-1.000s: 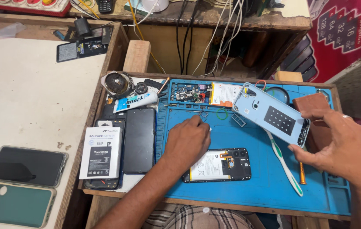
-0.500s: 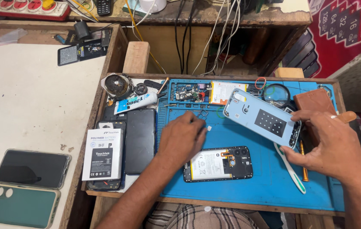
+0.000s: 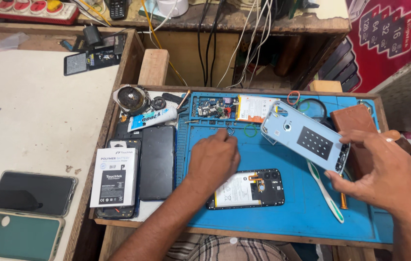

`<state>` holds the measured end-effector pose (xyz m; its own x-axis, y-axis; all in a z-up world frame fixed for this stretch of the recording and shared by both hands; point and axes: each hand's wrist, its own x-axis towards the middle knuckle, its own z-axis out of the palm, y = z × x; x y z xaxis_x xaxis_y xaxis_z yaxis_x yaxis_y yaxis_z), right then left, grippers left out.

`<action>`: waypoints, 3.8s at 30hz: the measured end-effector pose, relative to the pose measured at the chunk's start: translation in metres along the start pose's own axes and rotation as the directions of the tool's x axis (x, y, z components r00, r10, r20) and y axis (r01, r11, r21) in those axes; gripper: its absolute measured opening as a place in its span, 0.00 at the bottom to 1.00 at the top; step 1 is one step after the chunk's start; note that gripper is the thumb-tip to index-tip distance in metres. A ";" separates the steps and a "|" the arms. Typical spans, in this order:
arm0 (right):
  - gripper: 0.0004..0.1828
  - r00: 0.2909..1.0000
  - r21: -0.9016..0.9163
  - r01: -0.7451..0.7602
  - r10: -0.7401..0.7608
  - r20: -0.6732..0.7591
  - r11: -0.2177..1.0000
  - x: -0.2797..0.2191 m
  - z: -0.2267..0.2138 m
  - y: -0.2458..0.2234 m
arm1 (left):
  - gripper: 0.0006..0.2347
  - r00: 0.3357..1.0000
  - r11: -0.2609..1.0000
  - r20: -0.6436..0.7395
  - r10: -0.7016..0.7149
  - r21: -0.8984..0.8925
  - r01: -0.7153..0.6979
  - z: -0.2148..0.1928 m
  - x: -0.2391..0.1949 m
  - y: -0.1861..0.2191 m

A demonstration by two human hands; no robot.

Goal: The person disassembles a light blue smartphone, removes the back cover, and cleans the screen with a toothbrush. They then use a screwdriver to remove screws from the internal frame and handle the battery and motherboard components.

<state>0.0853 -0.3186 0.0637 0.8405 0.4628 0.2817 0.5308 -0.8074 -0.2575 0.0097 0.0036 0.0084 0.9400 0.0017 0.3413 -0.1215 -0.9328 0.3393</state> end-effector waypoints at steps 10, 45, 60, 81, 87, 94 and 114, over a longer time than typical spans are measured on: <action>0.40 0.997 -0.009 -0.073 0.074 0.035 0.997 -0.006 0.003 0.006 | 0.14 0.963 0.955 0.072 -0.259 -0.126 0.267 -0.019 0.018 -0.013; 0.38 0.998 0.202 -0.032 0.041 -0.040 0.979 -0.006 -0.011 0.009 | 0.08 0.939 0.944 0.155 0.308 -0.174 -0.281 -0.018 0.065 -0.022; 0.37 0.997 0.258 -0.033 0.049 -0.056 0.965 -0.012 -0.015 0.007 | 0.07 0.712 0.709 0.120 0.692 0.071 -0.701 0.025 0.074 0.005; 0.31 0.945 0.201 0.257 -0.289 0.154 0.945 0.074 0.050 -0.090 | 0.03 0.893 0.880 0.006 0.449 0.168 -0.444 -0.066 0.020 -0.036; 0.30 0.961 0.191 0.211 -0.239 0.142 0.959 0.081 0.051 -0.086 | 0.07 0.880 0.882 -0.120 0.459 -0.054 -0.468 -0.046 -0.008 -0.034; 0.29 0.977 0.147 0.144 -0.164 0.138 0.979 0.074 0.045 -0.078 | 0.03 0.939 0.950 0.145 0.311 -0.023 -0.311 -0.011 -0.002 -0.027; 0.28 0.981 0.217 0.174 -0.189 0.048 0.961 0.063 0.041 -0.056 | 0.07 0.968 0.993 0.250 0.039 -0.118 -0.010 -0.018 0.005 -0.010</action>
<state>0.1133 -0.2293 0.0581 0.7296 0.6237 0.2806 0.6796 -0.6156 -0.3989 0.0103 0.0196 0.0227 0.9844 -0.1247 0.1245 -0.1672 -0.8839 0.4369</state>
